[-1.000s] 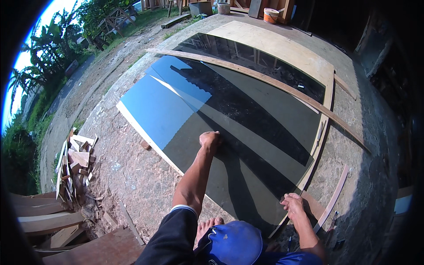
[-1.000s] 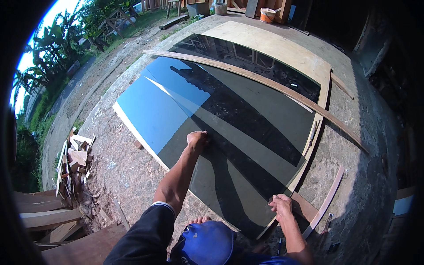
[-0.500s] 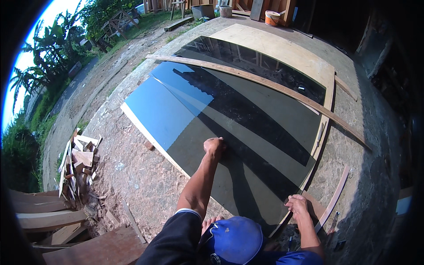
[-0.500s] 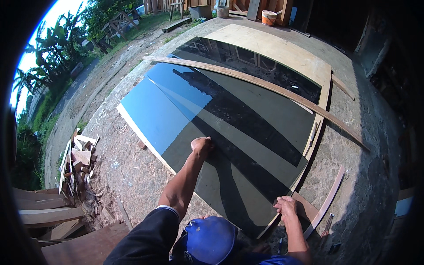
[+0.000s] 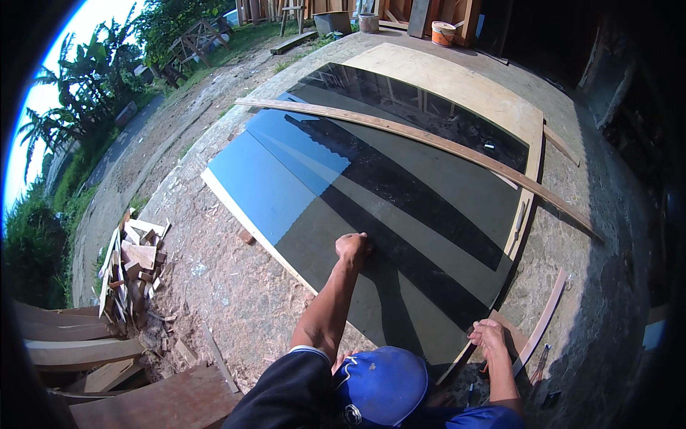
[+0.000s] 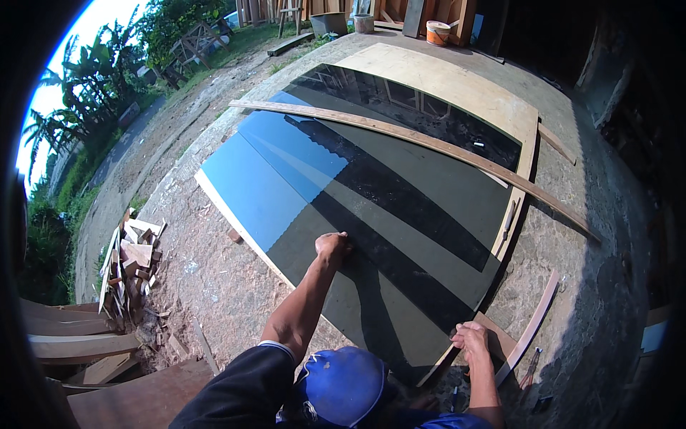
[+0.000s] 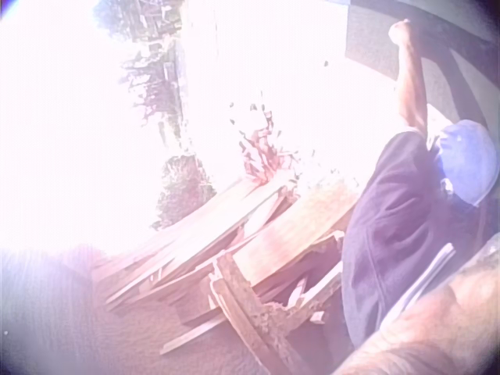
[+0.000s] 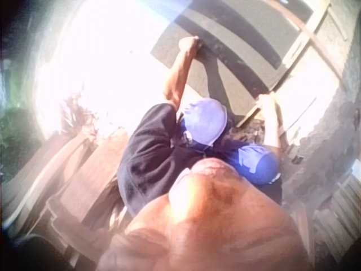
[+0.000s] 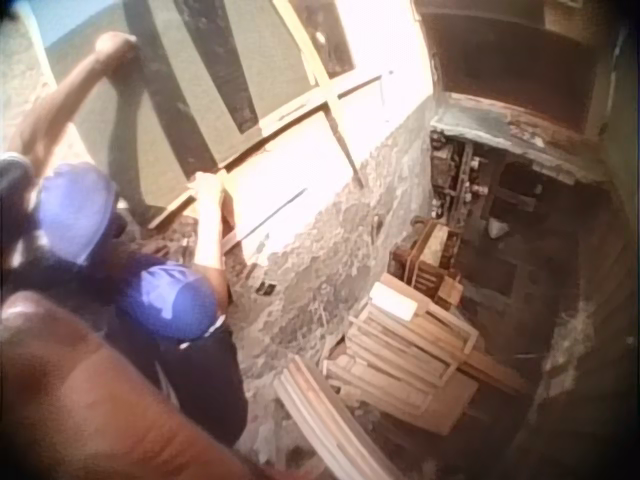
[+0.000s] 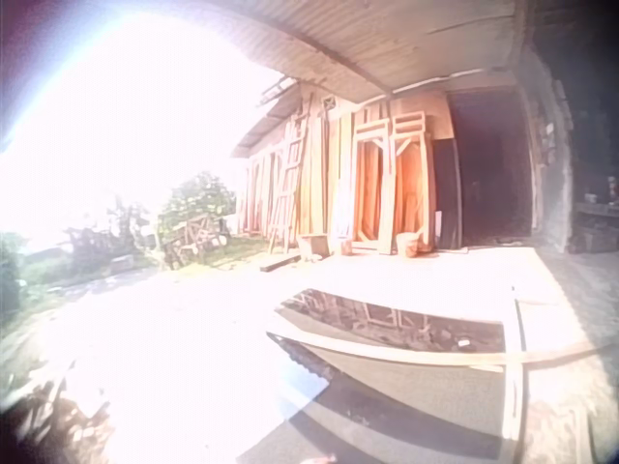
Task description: The person assembles a window frame by positioning wooden strips along the edges of a large glass pane. They use a staple gun to secure the strips and a pencil to mark measurements. The person repeatedly adjusts the strips to ensure proper alignment.
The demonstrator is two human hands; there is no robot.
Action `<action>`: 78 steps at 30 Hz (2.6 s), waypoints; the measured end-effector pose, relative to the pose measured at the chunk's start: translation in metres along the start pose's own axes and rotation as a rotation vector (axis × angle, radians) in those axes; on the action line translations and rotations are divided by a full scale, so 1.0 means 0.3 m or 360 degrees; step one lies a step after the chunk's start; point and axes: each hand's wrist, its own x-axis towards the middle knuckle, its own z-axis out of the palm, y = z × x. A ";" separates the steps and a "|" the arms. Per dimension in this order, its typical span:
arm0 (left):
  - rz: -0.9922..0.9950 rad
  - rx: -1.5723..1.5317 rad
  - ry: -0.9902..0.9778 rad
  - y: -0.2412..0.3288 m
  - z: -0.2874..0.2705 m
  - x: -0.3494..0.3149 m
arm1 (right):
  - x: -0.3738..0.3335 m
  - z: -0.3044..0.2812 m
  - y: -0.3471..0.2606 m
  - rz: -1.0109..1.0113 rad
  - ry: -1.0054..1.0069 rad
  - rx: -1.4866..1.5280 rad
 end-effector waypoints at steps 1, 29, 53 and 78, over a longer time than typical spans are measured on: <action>-0.0001 0.0060 0.0072 -0.003 0.001 -0.019 | -0.001 -0.005 -0.001 0.0008 0.0002 -0.0003; -0.0036 -0.0142 0.0079 -0.037 -0.016 -0.169 | 0.035 -0.100 0.031 -0.0029 0.0012 -0.0262; -0.0014 -0.0092 0.0096 -0.141 -0.135 -0.326 | -0.027 -0.192 0.185 -0.0029 -0.0113 -0.0318; -0.0019 -0.0179 0.0006 -0.276 -0.241 -0.469 | -0.167 -0.260 0.298 0.0029 -0.0128 -0.0066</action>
